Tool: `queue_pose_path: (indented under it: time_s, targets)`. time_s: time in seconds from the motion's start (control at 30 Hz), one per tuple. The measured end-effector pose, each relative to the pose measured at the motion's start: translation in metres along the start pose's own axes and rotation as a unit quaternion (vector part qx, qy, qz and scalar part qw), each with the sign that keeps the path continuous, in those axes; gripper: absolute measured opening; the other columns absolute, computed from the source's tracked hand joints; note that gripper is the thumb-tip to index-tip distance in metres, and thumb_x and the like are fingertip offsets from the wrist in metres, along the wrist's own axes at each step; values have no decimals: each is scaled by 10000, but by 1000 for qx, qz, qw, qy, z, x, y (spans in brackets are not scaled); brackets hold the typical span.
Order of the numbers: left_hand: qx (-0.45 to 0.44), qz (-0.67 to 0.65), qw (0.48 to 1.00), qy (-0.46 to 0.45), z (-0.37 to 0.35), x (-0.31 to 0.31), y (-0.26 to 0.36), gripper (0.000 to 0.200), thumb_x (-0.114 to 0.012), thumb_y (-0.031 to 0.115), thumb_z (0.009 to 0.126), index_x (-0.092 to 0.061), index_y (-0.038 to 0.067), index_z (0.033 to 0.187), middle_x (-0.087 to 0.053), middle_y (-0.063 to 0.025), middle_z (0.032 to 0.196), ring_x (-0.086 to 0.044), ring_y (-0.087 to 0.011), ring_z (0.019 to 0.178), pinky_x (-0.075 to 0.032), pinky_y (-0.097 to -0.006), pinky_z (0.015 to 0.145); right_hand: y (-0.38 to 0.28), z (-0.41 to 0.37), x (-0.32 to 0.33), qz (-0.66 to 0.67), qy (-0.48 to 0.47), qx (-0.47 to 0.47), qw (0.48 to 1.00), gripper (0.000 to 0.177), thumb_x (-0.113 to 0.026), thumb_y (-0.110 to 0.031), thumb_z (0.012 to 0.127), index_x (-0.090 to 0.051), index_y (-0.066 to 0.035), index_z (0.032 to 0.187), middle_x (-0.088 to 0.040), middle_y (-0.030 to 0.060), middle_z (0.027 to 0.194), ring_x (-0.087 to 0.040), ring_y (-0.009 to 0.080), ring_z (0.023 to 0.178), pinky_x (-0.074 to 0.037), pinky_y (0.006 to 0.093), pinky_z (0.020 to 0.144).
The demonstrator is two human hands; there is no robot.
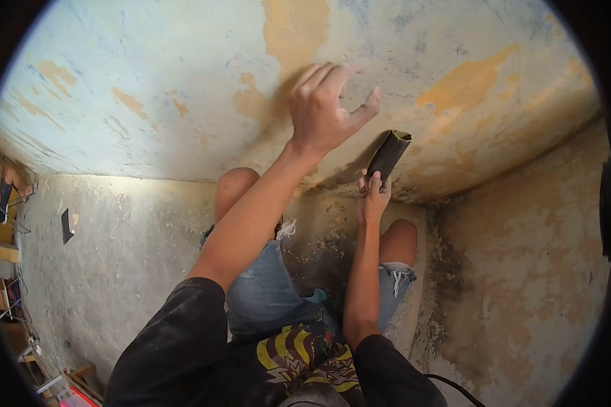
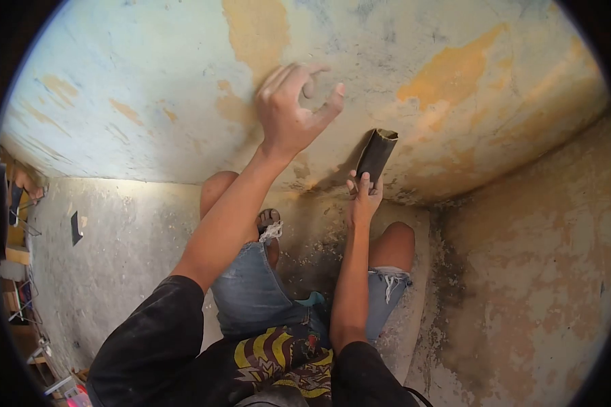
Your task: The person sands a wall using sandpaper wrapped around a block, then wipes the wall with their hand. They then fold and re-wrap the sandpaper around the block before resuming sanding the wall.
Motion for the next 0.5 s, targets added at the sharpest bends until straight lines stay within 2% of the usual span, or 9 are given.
queue_pose_path:
  time_s: [0.03, 0.07, 0.13, 0.17, 0.23, 0.27, 0.33, 0.37, 0.5]
  targets:
    - [-2, 35, 999, 17, -1, 7, -3, 433, -712, 335, 827, -658, 40, 1140, -545, -52, 796, -547, -225, 810, -456, -379, 823, 3, 0, 3, 10, 10, 8, 1000, 388, -660, -216, 970, -488, -63, 1281, -648, 35, 1060, -677, 162, 963, -564, 274, 694]
    - [-3, 34, 999, 16, 3, 4, -12, 433, -712, 335, 827, -658, 40, 1140, -545, -52, 796, -547, -225, 810, -456, -379, 823, 5, 8, 7, 11, 11, 8, 1000, 388, -660, -216, 970, -488, -63, 1281, -648, 35, 1060, -677, 162, 963, -564, 274, 694]
    - [-80, 54, 976, 197, 1, 2, -29, 623, -662, 365, 824, -523, 72, 1356, -496, -174, 1232, -467, -362, 1180, -365, -486, 985, -26, 6, -19, -4, 37, 54, 998, 405, -657, -212, 972, -460, -51, 1287, -644, 40, 1069, -675, 168, 963, -565, 272, 700]
    - [-74, 50, 977, 195, -2, 4, -35, 623, -662, 365, 824, -523, 72, 1356, -496, -174, 1232, -467, -362, 1180, -365, -486, 985, -37, 7, -26, 0, 20, 72, 997, 396, -657, -196, 971, -466, -35, 1278, -637, 44, 1076, -672, 172, 967, -569, 275, 706]
    - [-61, 71, 986, 141, 3, 6, -42, 771, -618, 408, 853, -341, 101, 1503, -229, -229, 1486, -181, -481, 1394, -124, -664, 1090, -16, 3, -9, 16, 10, 48, 999, 397, -659, -192, 969, -467, -30, 1277, -635, 45, 1073, -671, 172, 967, -572, 274, 706]
    - [-66, 54, 985, 153, 5, 7, -42, 771, -618, 408, 853, -341, 101, 1503, -229, -229, 1486, -181, -481, 1394, -124, -664, 1090, -6, 8, -1, 41, -8, 25, 999, 398, -661, -187, 968, -469, -26, 1277, -633, 46, 1071, -671, 172, 967, -575, 274, 707]
    - [5, 113, 989, 92, 4, 8, -41, 795, -589, 462, 871, -314, 116, 1532, -134, -243, 1565, -37, -512, 1461, -2, -747, 1072, 8, 1, 12, 46, 23, 13, 999, 415, -667, -178, 963, -468, -18, 1290, -629, 49, 1062, -675, 173, 954, -584, 277, 705]
    - [-11, 110, 988, 106, 12, 6, -39, 795, -589, 462, 871, -314, 116, 1532, -134, -243, 1565, -37, -512, 1461, -2, -747, 1072, -6, 14, -2, 56, 13, 28, 998, 415, -667, -178, 963, -468, -18, 1290, -629, 49, 1062, -675, 173, 954, -584, 277, 705]
    - [65, 111, 991, 41, 0, 10, -35, 797, -565, 469, 885, -288, 133, 1552, -33, -246, 1611, 71, -507, 1479, 81, -764, 1050, -37, -1, -25, 27, 2, 19, 999, 435, -663, -156, 962, -448, -11, 1311, -631, 69, 1071, -683, 192, 936, -595, 270, 701]
Point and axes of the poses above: each hand's wrist, its own z-axis towards the middle knuckle, its own x-axis out of the back of the hand, y = z × x, the point moved 2 cm from there along z, towards the middle knuckle
